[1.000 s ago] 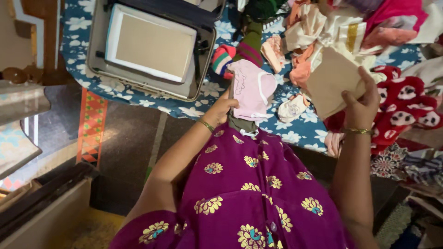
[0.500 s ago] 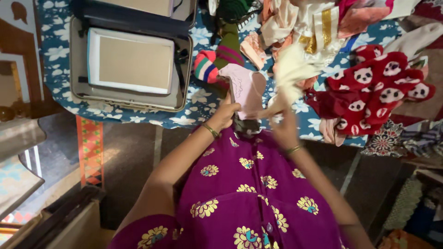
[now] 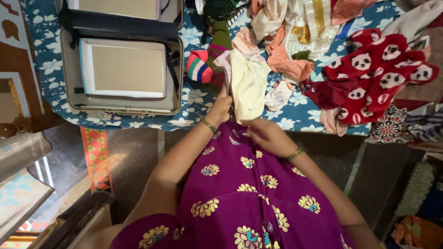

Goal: The person organizes various clothing items into a small suitcase by folding and placing them into sections, including placing internal dividers and arranging small garments one at a time.

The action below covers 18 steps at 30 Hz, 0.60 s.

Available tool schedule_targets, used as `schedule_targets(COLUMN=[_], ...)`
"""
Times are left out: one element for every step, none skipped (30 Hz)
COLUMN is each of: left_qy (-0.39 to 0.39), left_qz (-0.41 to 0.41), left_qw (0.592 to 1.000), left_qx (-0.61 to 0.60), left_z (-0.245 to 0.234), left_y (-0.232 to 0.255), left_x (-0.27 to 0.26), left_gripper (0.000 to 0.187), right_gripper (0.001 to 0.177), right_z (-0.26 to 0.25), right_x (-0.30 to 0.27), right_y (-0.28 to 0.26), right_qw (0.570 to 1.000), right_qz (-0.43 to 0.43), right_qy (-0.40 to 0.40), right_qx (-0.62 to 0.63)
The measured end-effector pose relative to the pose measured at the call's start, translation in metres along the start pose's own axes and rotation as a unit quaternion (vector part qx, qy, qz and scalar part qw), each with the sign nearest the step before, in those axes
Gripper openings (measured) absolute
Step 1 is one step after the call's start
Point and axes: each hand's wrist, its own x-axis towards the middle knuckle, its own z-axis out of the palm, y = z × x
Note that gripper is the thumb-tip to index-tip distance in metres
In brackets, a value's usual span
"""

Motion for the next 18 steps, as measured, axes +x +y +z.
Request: schedule_targets(left_qy=[0.0, 0.001, -0.023, -0.047, -0.07, -0.092, -0.113, -0.133, -0.139, -0.144, -0.149, -0.159, -0.172, -0.184, -0.211, -0.238, -0.264, -0.285], left_qz=[-0.005, -0.009, 0.033, 0.074, 0.115, 0.107, 0.098, 0.088, 0.06, 0.032, 0.004, 0.005, 0.005, 0.006, 0.002, -0.003, -0.009, -0.018], left_qw=[1.0, 0.999, 0.99, 0.97, 0.939, 0.913, 0.882, 0.846, 0.796, 0.738, 0.673, 0.649, 0.624, 0.597, 0.596, 0.594, 0.593, 0.612], left_qx=[0.021, 0.041, 0.135, 0.227, 0.316, 0.382, 0.447, 0.509, 0.587, 0.659, 0.724, 0.744, 0.763, 0.781, 0.775, 0.768, 0.761, 0.738], left_z=[0.002, 0.004, 0.006, 0.009, 0.012, 0.017, 0.025, 0.034, 0.045, 0.058, 0.068, 0.074, 0.08, 0.084, 0.087, 0.088, 0.088, 0.087], left_y=[0.002, 0.003, 0.002, 0.001, 0.0, -0.002, -0.005, -0.009, -0.014, -0.02, -0.023, -0.025, -0.028, -0.032, -0.037, -0.042, -0.049, -0.056], left_x=[0.001, 0.001, 0.001, 0.001, 0.002, 0.001, -0.001, -0.005, -0.008, -0.012, -0.018, -0.024, -0.03, -0.034, -0.036, -0.038, -0.038, -0.037], left_gripper=[0.091, 0.089, 0.093, 0.097, 0.101, 0.096, 0.091, 0.087, 0.076, 0.065, 0.056, 0.05, 0.046, 0.041, 0.049, 0.058, 0.066, 0.068], right_gripper=[0.038, 0.033, 0.035, 0.037, 0.04, 0.047, 0.054, 0.062, 0.062, 0.062, 0.063, 0.059, 0.056, 0.053, 0.047, 0.043, 0.04, 0.036], right_z=[0.0, 0.001, 0.002, 0.002, 0.002, 0.001, 0.0, 0.003, 0.008, 0.012, 0.015, 0.02, 0.026, 0.032, 0.04, 0.049, 0.059, 0.07], right_x=[0.001, 0.004, 0.009, 0.017, 0.026, 0.037, 0.049, 0.055, 0.055, 0.054, 0.05, 0.046, 0.041, 0.035, 0.031, 0.029, 0.026, 0.021], right_y=[0.005, 0.011, 0.019, 0.028, 0.039, 0.05, 0.061, 0.07, 0.078, 0.087, 0.096, 0.105, 0.117, 0.131, 0.148, 0.167, 0.187, 0.205], right_qw=[0.998, 0.991, 0.984, 0.974, 0.961, 0.946, 0.911, 0.857, 0.838, 0.816, 0.792, 0.761, 0.727, 0.691, 0.657, 0.62, 0.582, 0.558], right_qz=[0.027, 0.055, 0.04, 0.026, 0.01, 0.06, 0.11, 0.158, 0.135, 0.112, 0.089, 0.096, 0.102, 0.108, 0.123, 0.137, 0.152, 0.172], right_qy=[0.05, 0.099, 0.157, 0.214, 0.27, 0.253, 0.232, 0.207, 0.208, 0.209, 0.211, 0.208, 0.206, 0.203, 0.197, 0.19, 0.181, 0.209], right_qx=[0.037, 0.073, 0.069, 0.065, 0.06, 0.192, 0.322, 0.444, 0.486, 0.527, 0.566, 0.607, 0.647, 0.685, 0.718, 0.749, 0.778, 0.784])
